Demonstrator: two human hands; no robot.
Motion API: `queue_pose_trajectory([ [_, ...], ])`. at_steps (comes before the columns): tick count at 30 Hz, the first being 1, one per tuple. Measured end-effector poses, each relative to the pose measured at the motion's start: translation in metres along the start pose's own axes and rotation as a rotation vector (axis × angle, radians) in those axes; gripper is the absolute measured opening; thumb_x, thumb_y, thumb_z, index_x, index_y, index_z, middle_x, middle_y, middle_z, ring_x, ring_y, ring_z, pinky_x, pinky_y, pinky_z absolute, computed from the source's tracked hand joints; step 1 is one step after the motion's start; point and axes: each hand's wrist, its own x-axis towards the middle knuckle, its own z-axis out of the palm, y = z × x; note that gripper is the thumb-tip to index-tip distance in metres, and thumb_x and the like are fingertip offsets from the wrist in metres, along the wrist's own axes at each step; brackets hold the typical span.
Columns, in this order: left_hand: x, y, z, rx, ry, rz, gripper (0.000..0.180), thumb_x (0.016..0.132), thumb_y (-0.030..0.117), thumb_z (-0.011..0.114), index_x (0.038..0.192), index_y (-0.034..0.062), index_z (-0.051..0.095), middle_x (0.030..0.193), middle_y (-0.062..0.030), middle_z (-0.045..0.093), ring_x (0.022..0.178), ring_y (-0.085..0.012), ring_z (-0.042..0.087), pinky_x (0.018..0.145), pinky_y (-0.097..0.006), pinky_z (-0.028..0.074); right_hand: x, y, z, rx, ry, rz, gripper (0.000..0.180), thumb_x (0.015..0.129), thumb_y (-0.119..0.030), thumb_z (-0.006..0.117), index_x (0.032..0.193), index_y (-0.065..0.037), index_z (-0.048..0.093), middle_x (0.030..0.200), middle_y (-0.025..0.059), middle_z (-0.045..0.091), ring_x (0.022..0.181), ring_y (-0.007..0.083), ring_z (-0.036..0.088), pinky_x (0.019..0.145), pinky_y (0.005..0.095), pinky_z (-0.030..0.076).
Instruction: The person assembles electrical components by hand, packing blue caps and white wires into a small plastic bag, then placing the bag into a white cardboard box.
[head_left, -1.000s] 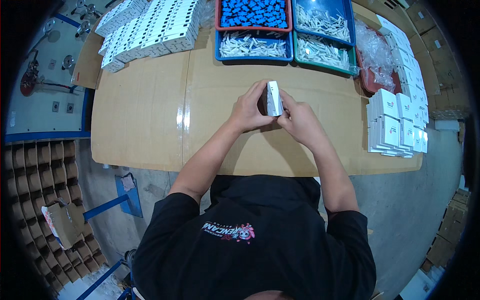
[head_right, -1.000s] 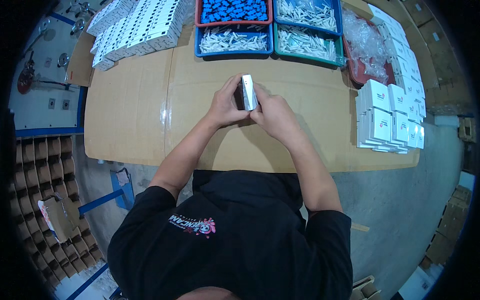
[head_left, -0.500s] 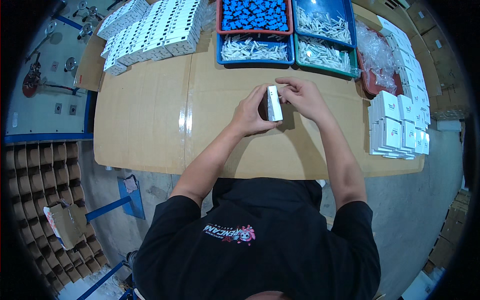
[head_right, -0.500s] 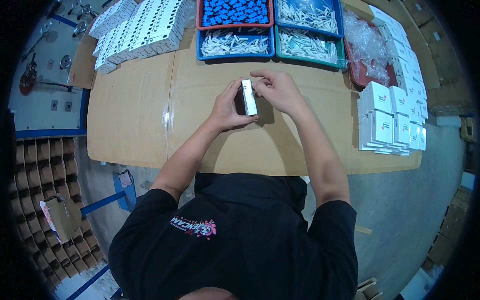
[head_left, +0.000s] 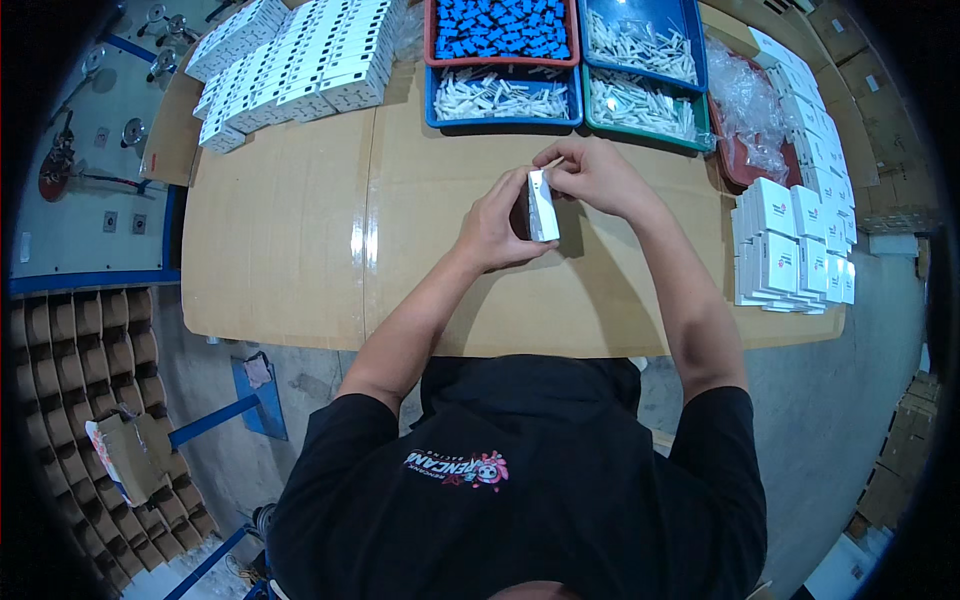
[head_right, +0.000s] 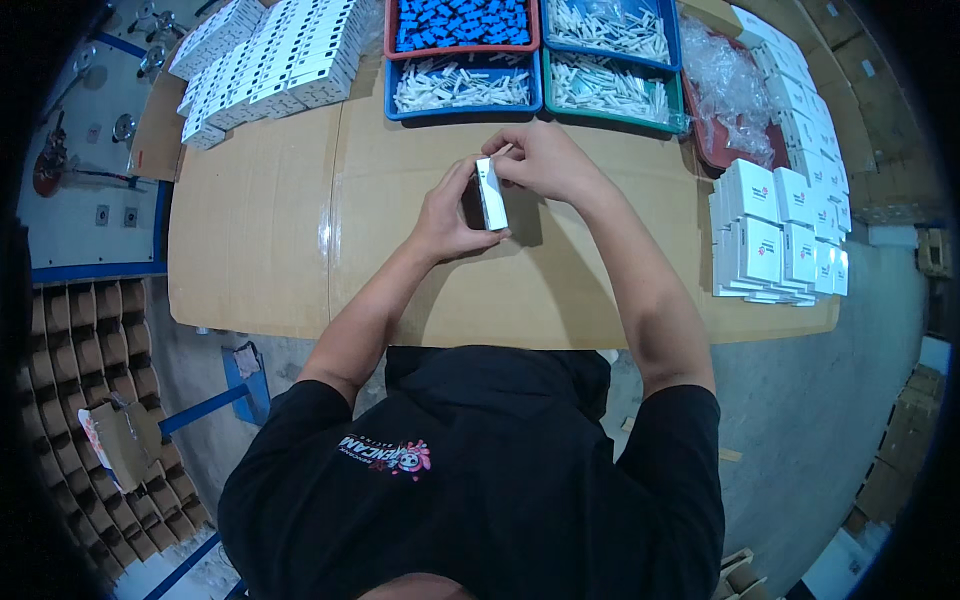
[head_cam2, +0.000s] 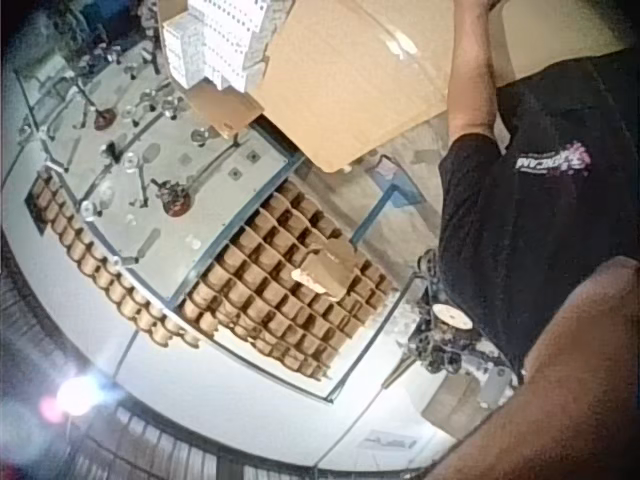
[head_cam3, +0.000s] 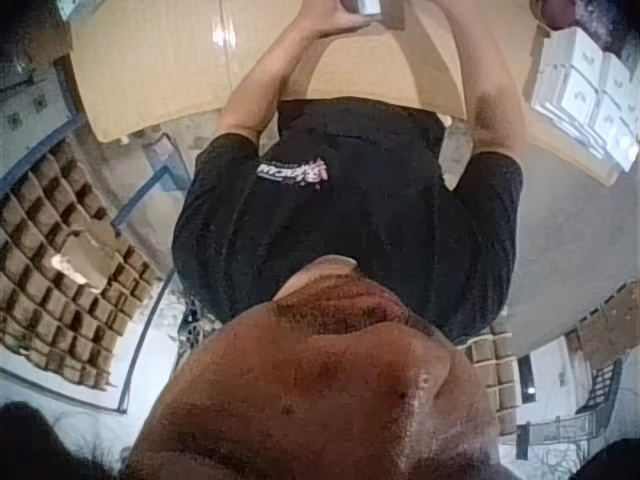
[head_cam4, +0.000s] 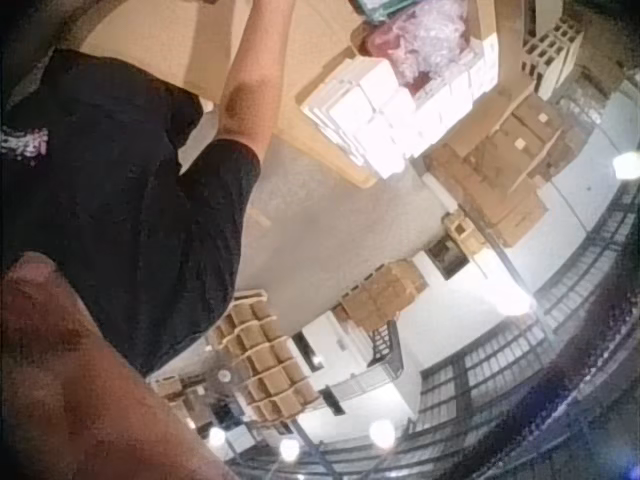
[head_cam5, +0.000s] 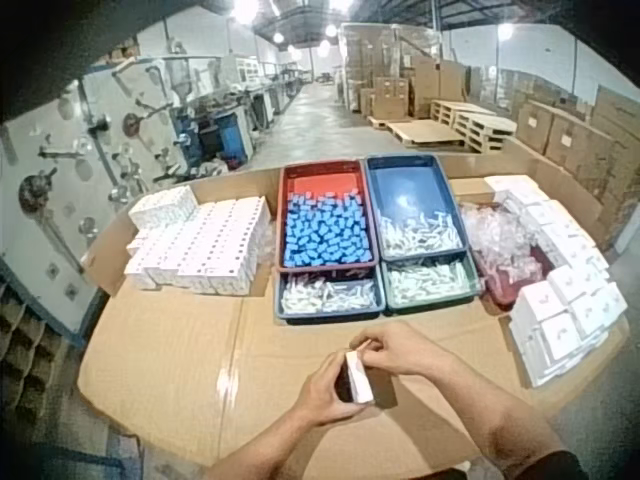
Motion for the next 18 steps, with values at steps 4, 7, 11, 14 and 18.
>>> queue_pose_trajectory([
  [4,0.000,-0.001,0.002,-0.014,0.002,-0.015,0.095,0.059,0.026,0.091,0.140,0.0080,0.046,0.130,-0.0143,0.060,0.116,-0.0344,0.063,0.094,-0.042,0.053,0.004,-0.005,-0.006,0.008,-0.069,0.004,0.030,0.089,-0.009,0.060,0.114,0.006,0.068,0.078,0.0067,0.070,0.070,0.0109,0.068,0.062,0.0266,0.055],
  [7,0.001,0.000,0.002,-0.030,-0.004,-0.023,0.096,0.059,0.026,0.092,0.141,0.0081,0.046,0.130,-0.0143,0.060,0.116,-0.0341,0.063,0.094,-0.041,0.053,0.005,-0.008,-0.005,-0.056,-0.056,0.015,0.031,0.088,-0.009,0.060,0.114,0.007,0.068,0.076,0.0066,0.070,0.069,0.0109,0.068,0.062,0.0263,0.055],
  [11,0.000,0.001,0.001,-0.015,0.006,-0.001,0.097,0.059,0.027,0.092,0.141,0.0083,0.046,0.129,-0.0141,0.060,0.114,-0.0340,0.064,0.093,-0.041,0.054,0.008,-0.006,-0.003,-0.061,-0.045,-0.005,0.032,0.085,-0.008,0.060,0.112,0.007,0.069,0.073,0.0073,0.069,0.066,0.0114,0.067,0.061,0.0270,0.055],
  [14,0.000,-0.001,0.002,-0.004,0.009,0.008,0.097,0.059,0.028,0.092,0.142,0.0083,0.045,0.129,-0.0140,0.060,0.113,-0.0337,0.064,0.092,-0.041,0.054,0.010,-0.007,0.000,-0.107,-0.019,-0.020,0.032,0.083,-0.008,0.062,0.110,0.008,0.070,0.073,0.0094,0.070,0.065,0.0127,0.068,0.061,0.0281,0.055],
  [18,0.000,-0.008,0.006,0.015,0.023,0.016,0.099,0.059,0.030,0.092,0.143,0.0077,0.045,0.130,-0.0143,0.060,0.112,-0.0334,0.065,0.090,-0.041,0.055,0.010,-0.011,0.005,-0.251,0.056,-0.074,0.033,0.080,-0.009,0.063,0.107,0.008,0.071,0.074,0.0146,0.072,0.065,0.0167,0.070,0.063,0.0309,0.056],
])
